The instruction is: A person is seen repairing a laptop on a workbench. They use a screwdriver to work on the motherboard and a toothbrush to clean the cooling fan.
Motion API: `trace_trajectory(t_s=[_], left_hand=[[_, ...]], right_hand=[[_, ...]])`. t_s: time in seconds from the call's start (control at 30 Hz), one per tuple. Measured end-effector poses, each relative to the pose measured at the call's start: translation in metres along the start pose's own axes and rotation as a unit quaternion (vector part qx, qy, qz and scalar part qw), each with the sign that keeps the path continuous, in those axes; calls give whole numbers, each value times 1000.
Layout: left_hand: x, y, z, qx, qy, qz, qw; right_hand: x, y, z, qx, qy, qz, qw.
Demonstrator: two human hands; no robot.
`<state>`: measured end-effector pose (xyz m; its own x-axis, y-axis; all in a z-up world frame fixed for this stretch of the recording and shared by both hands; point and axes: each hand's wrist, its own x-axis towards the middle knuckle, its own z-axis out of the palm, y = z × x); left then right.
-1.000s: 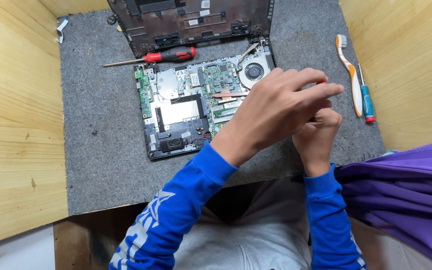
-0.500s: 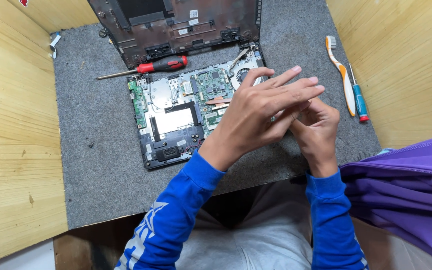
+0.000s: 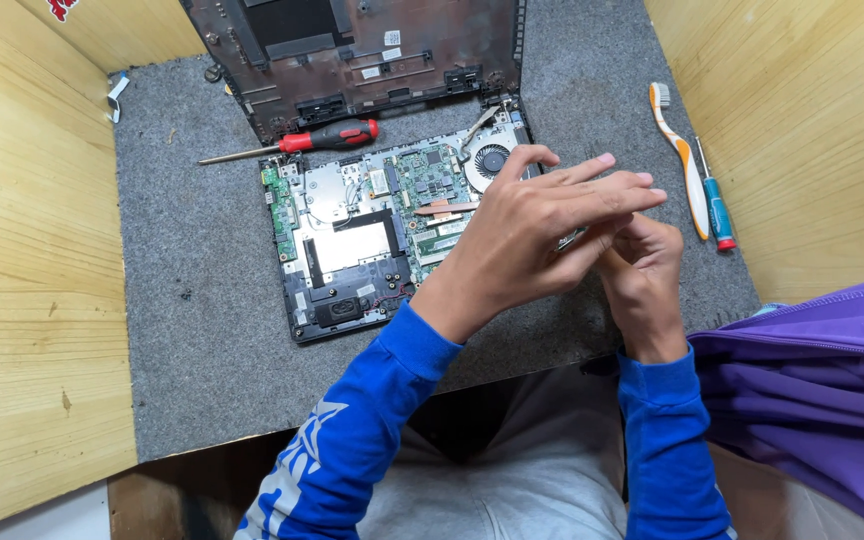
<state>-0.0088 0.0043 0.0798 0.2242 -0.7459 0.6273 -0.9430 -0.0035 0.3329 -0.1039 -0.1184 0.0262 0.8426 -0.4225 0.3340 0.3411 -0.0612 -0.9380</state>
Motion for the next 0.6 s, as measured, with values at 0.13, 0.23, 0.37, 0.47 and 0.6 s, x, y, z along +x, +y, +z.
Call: trace_trajectory(t_s=[0.13, 0.23, 0.37, 0.47, 0.6], left_hand=[[2, 0, 1, 3, 7, 9, 1000], [5, -2, -12, -10, 8, -1, 1000], [1, -6, -17, -27, 23, -25, 999], [-5, -9, -15, -32, 27, -28, 999], [-26, -15, -20, 89, 0, -60, 994]], right_hand=[[2, 1, 4, -15, 13, -7, 1000], [9, -4, 9, -44, 23, -13, 999], [8, -10, 11, -53, -20, 0, 998], [11, 2, 17, 10, 34, -41, 999], [9, 5, 19, -73, 52, -40, 995]])
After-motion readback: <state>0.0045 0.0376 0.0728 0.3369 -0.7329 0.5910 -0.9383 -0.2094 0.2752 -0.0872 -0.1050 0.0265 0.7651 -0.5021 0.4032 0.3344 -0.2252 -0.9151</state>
